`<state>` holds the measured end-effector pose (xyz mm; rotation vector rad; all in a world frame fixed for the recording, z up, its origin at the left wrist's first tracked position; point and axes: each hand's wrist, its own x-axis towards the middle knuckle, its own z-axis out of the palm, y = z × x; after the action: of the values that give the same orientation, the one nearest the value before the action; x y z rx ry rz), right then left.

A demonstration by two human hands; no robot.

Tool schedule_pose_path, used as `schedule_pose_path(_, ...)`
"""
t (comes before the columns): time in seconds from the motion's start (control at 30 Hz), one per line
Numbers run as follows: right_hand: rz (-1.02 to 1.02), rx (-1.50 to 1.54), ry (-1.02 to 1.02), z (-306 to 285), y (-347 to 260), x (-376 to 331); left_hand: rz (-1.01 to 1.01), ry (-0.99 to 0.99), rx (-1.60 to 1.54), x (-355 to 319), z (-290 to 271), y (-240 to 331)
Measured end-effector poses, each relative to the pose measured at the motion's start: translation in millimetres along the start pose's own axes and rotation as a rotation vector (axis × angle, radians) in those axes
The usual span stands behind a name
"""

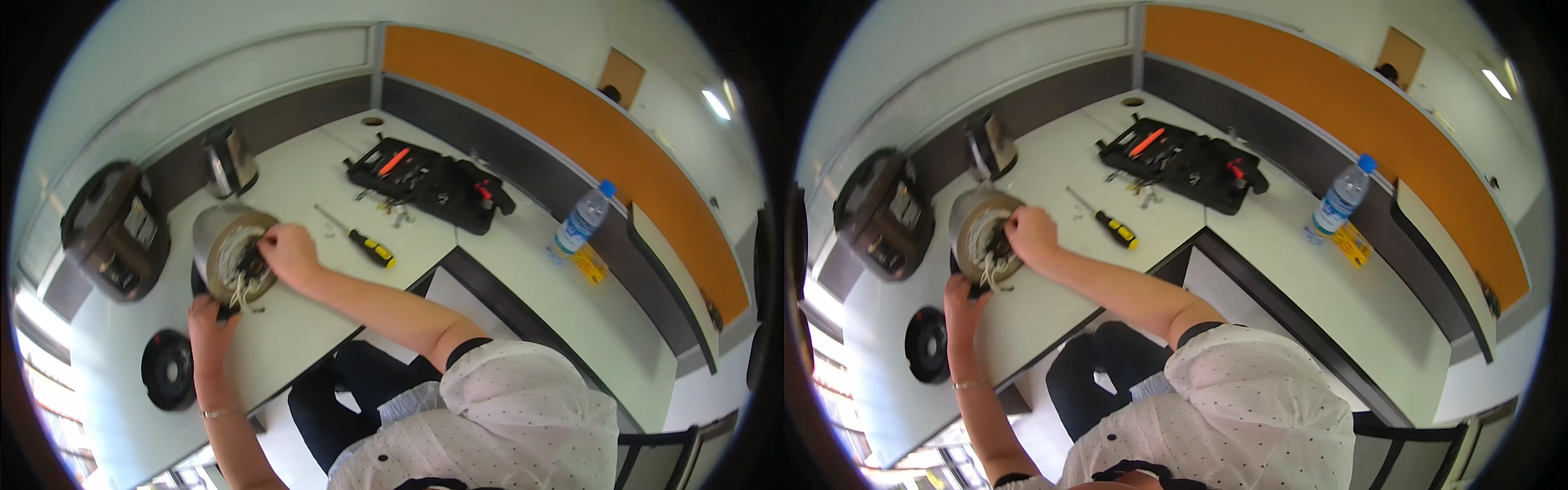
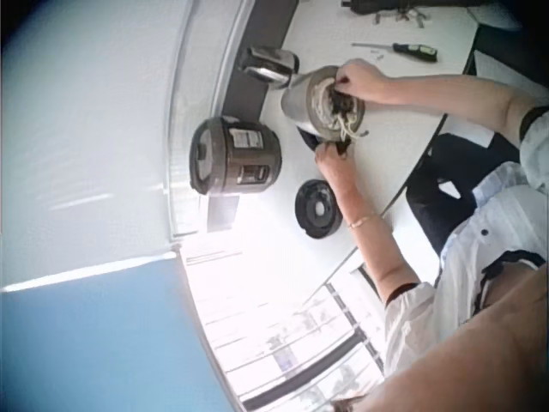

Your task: The person uses a screwdriver to remove screws from the base of an electric kettle. After removing the screws, the person detaches the base cover, exposing the internal heating element and wiring.

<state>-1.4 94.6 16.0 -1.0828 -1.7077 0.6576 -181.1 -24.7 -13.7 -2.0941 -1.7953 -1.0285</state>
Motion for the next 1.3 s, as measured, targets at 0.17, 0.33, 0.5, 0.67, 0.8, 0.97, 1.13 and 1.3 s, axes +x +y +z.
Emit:
schedule_pose_path(0.17, 0.035, 0.013, -0.041, -1.8, -3.3, 0.7, -0.036, -0.018, -0.002, 0.5, 1.3, 0.1)
schedule_pose_path(0.33, -0.043, 0.05, -0.088, -5.3, 0.1, 3.9, -0.054, -0.023, -0.001, 3.0, -0.7, 7.2)
schedule_pose_path(0.5, -0.248, 0.123, -0.021, 6.2, 14.1, 10.5, 0.007, 0.006, -0.025, 3.7, -7.3, 7.7)
schedule_pose_path(0.67, -0.458, 0.058, -0.074, -1.6, 26.5, 13.8, 0.039, 0.003, -0.029, 8.6, -4.0, 12.0)
schedule_pose_path(0.8, -0.629, 0.064, -0.118, -8.8, 24.7, 16.5, 0.016, -0.006, -0.065, 4.4, -10.9, 10.9)
schedule_pose_path(0.97, -0.801, -0.025, -0.102, -15.4, 22.9, 18.7, -0.061, -0.029, -0.01, -0.1, -7.0, 5.4)
schedule_pose_path(1.13, -0.904, -0.073, -0.078, -15.0, 28.4, 21.0, -0.065, -0.039, -0.003, -0.3, -6.7, 2.7)
schedule_pose_path(1.3, -0.848, -0.029, -0.073, -17.0, 27.3, 18.6, -0.091, -0.067, 0.017, 1.5, -8.6, 5.0)
